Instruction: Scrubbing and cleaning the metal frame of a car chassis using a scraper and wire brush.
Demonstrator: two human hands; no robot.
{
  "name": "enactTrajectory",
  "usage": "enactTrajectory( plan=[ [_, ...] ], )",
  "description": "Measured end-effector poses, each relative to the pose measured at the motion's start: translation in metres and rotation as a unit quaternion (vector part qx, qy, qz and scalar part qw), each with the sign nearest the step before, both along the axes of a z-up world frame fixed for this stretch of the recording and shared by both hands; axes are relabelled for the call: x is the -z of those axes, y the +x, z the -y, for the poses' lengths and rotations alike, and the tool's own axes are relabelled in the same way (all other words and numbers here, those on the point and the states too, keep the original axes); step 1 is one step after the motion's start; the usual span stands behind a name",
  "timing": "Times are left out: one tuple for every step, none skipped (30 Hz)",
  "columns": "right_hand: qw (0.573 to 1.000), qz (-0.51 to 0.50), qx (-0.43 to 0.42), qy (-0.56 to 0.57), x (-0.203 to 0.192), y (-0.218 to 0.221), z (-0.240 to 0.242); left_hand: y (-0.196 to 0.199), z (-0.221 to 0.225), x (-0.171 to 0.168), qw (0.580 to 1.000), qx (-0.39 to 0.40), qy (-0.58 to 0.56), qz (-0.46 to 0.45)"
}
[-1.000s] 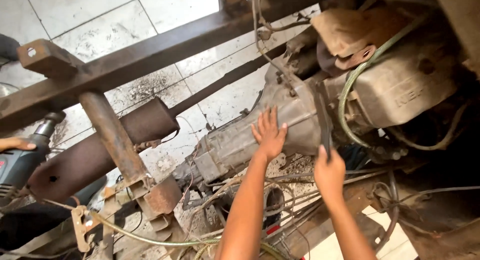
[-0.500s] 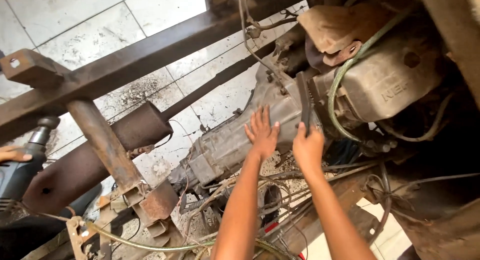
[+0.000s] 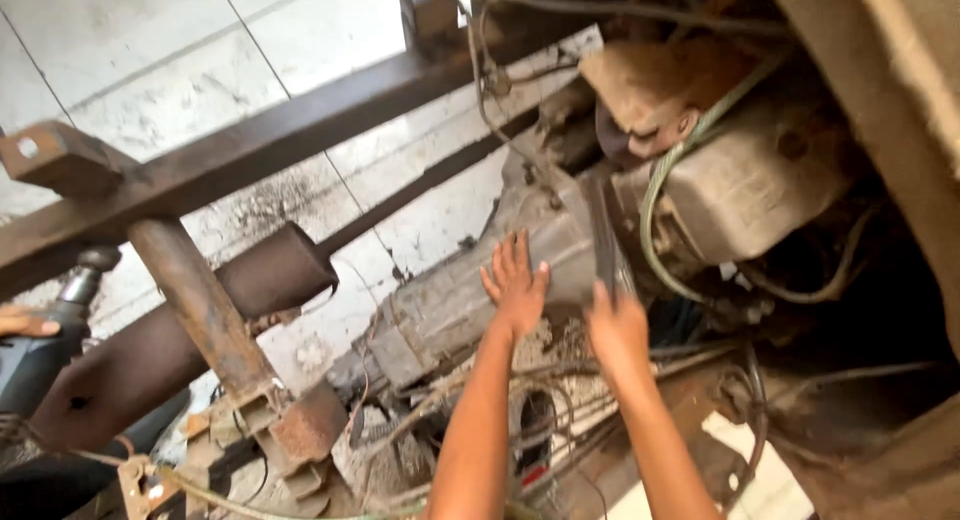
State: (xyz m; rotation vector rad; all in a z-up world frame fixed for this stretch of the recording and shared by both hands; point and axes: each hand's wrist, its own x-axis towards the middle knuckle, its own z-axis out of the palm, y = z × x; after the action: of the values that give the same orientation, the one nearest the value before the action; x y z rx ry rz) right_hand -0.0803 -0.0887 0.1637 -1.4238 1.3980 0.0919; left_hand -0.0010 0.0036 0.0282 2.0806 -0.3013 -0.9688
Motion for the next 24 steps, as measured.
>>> enactTrajectory(
  plan=[
    [0.999, -0.004, 0.039, 0.025, -0.001, -0.013, -0.003, 0.003, 0.0, 0.006, 1.0, 0.004, 0.01, 0.001],
    [0.999, -0.003, 0.032, 0.029, 0.004, -0.018, 0.004, 0.006, 0.0, 0.004, 1.0, -0.003, 0.014, 0.002],
    [0.996, 0.014, 0.061, 0.07, 0.01, -0.023, 0.011, 0.009, 0.0, 0.004, 1.0, 0.0, 0.006, 0.008],
    [0.989, 0.023, 0.095, 0.112, 0.014, -0.038, 0.014, 0.001, -0.003, 0.004, 1.0, 0.006, 0.001, 0.006],
    [0.988, 0.015, 0.094, 0.118, 0.009, -0.011, 0.015, 0.001, -0.006, 0.001, 1.0, 0.004, 0.007, -0.002],
    [0.986, 0.038, 0.076, 0.141, 0.004, 0.015, 0.019, 0.003, -0.004, -0.001, 1.0, 0.005, -0.001, -0.003],
    [0.983, 0.06, 0.058, 0.163, -0.002, 0.041, 0.024, 0.005, -0.001, -0.005, 1.0, 0.006, -0.008, -0.005],
    [0.983, 0.063, 0.061, 0.161, -0.004, 0.055, 0.029, 0.006, 0.001, -0.006, 1.0, 0.009, -0.01, -0.003],
    [0.974, 0.081, 0.088, 0.192, -0.006, 0.07, 0.033, 0.006, 0.003, -0.009, 1.0, 0.006, 0.007, -0.001],
    [0.963, 0.098, 0.112, 0.224, -0.008, 0.086, 0.036, 0.007, 0.002, -0.012, 1.0, 0.0, 0.026, 0.001],
    [0.963, 0.099, 0.111, 0.225, -0.004, 0.073, 0.036, 0.004, -0.001, -0.013, 1.0, -0.001, 0.027, 0.002],
    [0.942, 0.13, 0.157, 0.265, -0.001, 0.062, 0.038, 0.005, -0.001, -0.013, 1.0, 0.001, 0.021, -0.001],
    [0.917, 0.16, 0.201, 0.305, 0.002, 0.052, 0.04, 0.007, -0.001, -0.014, 1.0, 0.002, 0.015, -0.003],
    [0.918, 0.163, 0.199, 0.303, -0.012, 0.042, 0.039, 0.008, 0.002, -0.013, 1.0, 0.001, 0.013, -0.001],
    [0.919, 0.145, 0.2, 0.307, -0.026, 0.032, 0.036, 0.008, 0.004, -0.011, 1.0, 0.003, 0.017, -0.003],
    [0.92, 0.124, 0.2, 0.313, -0.038, 0.02, 0.031, 0.006, 0.002, -0.009, 1.0, 0.003, 0.024, -0.007],
    [0.92, 0.123, 0.197, 0.314, -0.037, 0.022, 0.034, 0.009, 0.004, -0.009, 1.0, 0.0, 0.025, -0.007],
    [0.918, 0.118, 0.198, 0.322, -0.035, 0.023, 0.034, 0.008, 0.002, -0.009, 1.0, 0.001, 0.021, -0.008],
    [0.916, 0.113, 0.199, 0.329, -0.032, 0.022, 0.035, 0.007, 0.001, -0.009, 1.0, 0.003, 0.018, -0.009],
    [0.915, 0.113, 0.2, 0.333, 0.004, 0.034, 0.053, 0.008, -0.001, -0.008, 1.0, 0.004, 0.022, -0.009],
    [0.888, 0.159, 0.192, 0.387, 0.04, 0.046, 0.071, 0.009, -0.002, -0.007, 1.0, 0.004, 0.025, -0.003],
    [0.857, 0.202, 0.188, 0.435, 0.074, 0.052, 0.09, 0.005, 0.0, -0.008, 1.0, 0.009, 0.025, -0.002],
    [0.856, 0.201, 0.194, 0.435, 0.04, 0.062, 0.068, 0.003, -0.003, -0.011, 1.0, 0.014, 0.026, -0.005],
    [0.899, 0.161, 0.189, 0.362, 0.005, 0.076, 0.049, 0.005, -0.002, -0.014, 1.0, 0.005, 0.014, -0.012]
  ],
)
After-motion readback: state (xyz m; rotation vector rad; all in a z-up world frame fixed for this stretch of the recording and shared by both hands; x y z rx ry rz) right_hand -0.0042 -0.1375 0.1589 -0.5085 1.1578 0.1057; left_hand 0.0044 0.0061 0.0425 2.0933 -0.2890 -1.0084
